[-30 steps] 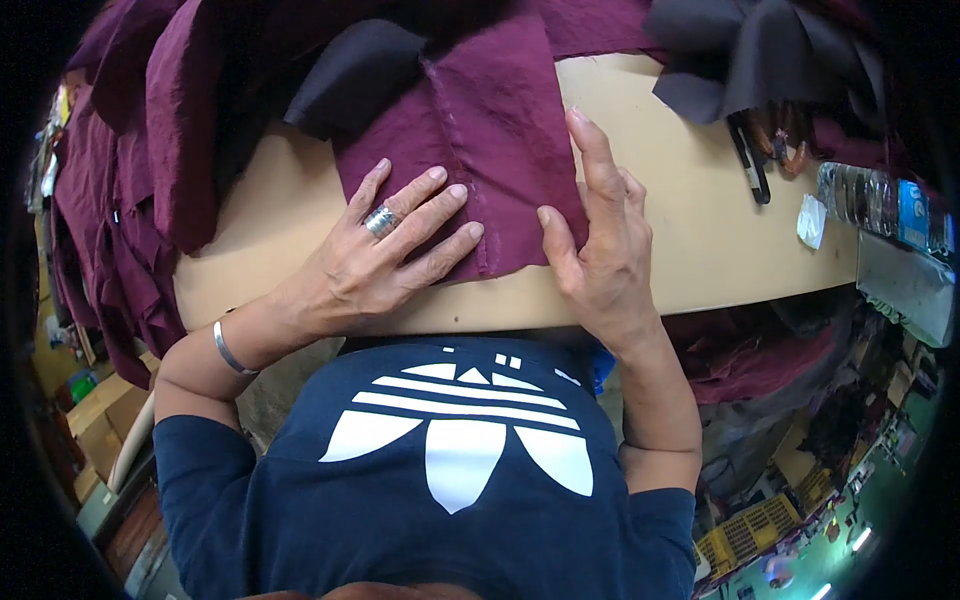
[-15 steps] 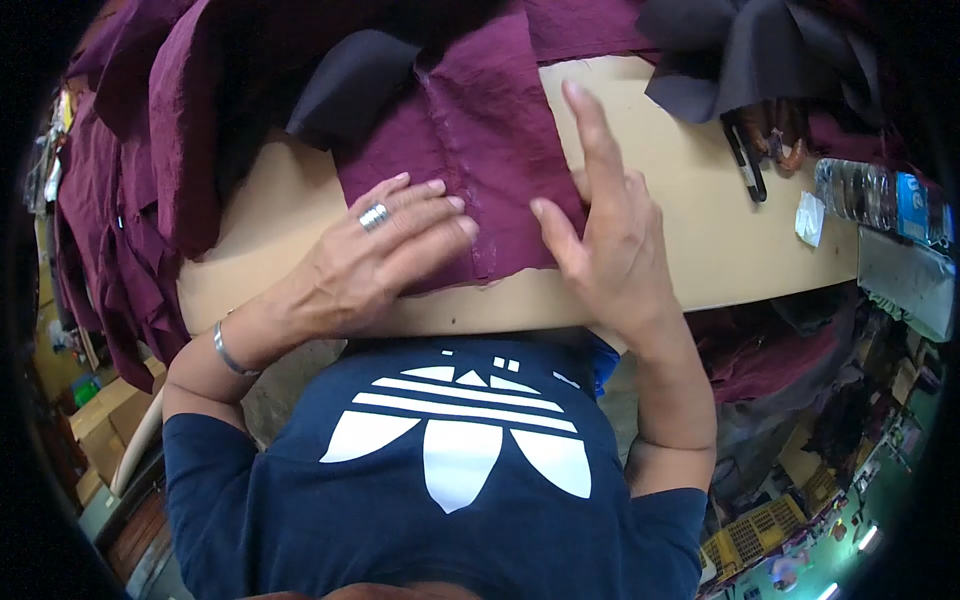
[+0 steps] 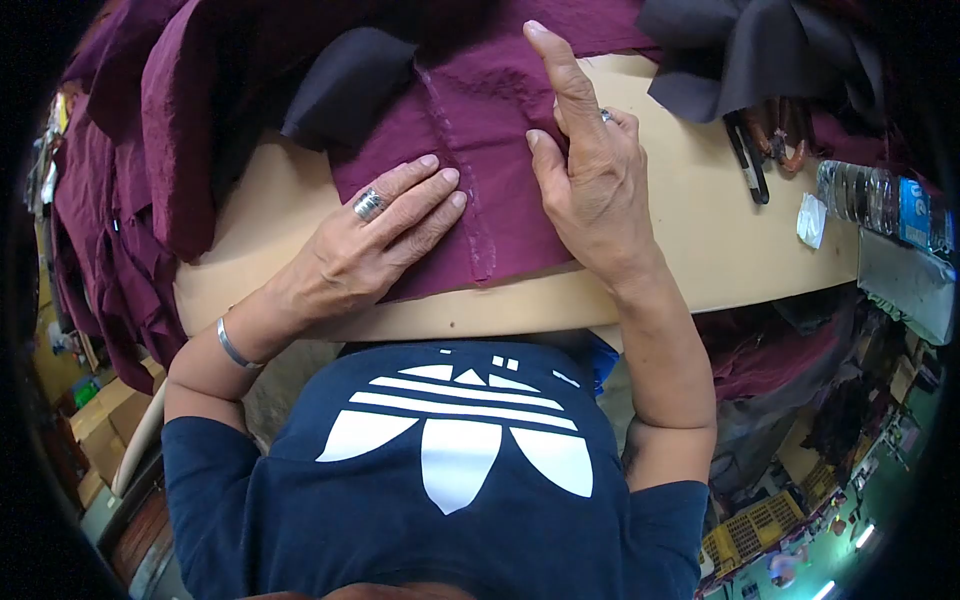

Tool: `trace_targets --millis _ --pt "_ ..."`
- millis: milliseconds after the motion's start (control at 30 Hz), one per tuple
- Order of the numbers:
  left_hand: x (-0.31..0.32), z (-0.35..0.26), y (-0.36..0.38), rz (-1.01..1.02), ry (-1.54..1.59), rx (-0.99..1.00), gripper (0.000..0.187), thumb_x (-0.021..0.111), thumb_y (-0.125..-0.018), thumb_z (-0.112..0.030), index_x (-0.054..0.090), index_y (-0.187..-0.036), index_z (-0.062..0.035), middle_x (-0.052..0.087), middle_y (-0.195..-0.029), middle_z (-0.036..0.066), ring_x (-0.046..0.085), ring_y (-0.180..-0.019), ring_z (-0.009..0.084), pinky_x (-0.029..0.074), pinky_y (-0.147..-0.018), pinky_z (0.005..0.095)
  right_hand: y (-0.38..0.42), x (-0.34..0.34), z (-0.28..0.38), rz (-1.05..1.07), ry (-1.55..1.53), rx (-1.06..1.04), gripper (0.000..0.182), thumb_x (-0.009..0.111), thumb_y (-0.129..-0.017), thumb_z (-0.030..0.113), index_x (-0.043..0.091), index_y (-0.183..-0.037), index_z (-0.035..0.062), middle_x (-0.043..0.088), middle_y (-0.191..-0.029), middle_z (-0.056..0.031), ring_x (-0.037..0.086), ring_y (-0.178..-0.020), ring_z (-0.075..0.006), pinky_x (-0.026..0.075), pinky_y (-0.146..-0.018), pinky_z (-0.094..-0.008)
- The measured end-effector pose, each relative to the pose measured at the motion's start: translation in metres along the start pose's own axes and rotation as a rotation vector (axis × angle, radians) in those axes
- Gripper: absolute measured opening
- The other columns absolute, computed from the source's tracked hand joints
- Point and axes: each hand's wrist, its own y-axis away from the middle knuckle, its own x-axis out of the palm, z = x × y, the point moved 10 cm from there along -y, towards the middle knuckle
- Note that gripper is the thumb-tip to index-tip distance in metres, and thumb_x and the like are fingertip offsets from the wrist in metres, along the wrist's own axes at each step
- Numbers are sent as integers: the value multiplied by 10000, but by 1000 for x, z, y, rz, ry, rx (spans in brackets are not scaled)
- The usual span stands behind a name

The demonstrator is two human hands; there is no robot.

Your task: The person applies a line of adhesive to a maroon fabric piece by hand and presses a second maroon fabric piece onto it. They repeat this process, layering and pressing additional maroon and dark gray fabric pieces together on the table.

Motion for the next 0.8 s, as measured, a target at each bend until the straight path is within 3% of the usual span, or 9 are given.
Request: trace_targets --millis 167,300,367,467,667,800 --pt "-2 -7 -2 33 36 57 370 541 -795 -127 570 -1159 -62 498 -1237 168 492 -1168 339 437 -976 464 2 0 5 3 56 -48 761 618 -760 -45 328 -1417 205 461 -581 -64 491 -531 -181 389 -746 -319" --pt "-11 35 -4 -136 66 -144 342 519 -790 4 582 -1126 18 518 -1211 163 521 -1146 323 446 -987 370 -2 -2 7 28 75 -54 747 602 -760 -49 333 -1411 200 473 -571 -99 506 -518 -221 410 -719 -346" --pt "-11 35 -6 -128 18 -119 354 498 -804 -9 571 -1148 28 513 -1224 165 510 -1165 311 441 -997 374 -9 -4 6 56 47 -1 738 594 -755 -58 349 -1402 198 480 -568 -120 517 -523 -243 422 -702 -366" --pt "-9 33 -6 -92 -16 -101 380 488 -804 -17 560 -1174 29 507 -1242 162 505 -1170 308 438 -1000 376 -19 -7 2 -28 19 46 716 610 -770 -38 363 -1405 184 295 -663 -6 332 -609 -115 357 -617 -206" --pt "-8 30 -7 -82 -42 -83 407 497 -794 -54 558 -1190 14 496 -1273 151 491 -1185 311 450 -981 382 -17 0 -12 11 -87 96 728 578 -783 -77 355 -1411 215 294 -659 10 333 -603 -103 348 -617 -192" --pt "-6 23 -7 -45 -113 -4 410 504 -798 -109 566 -1202 -71 489 -1287 143 485 -1186 316 456 -971 401 -19 0 -7 -11 -34 22 727 577 -780 -81 367 -1405 226 283 -647 10 325 -587 -95 337 -595 -193"
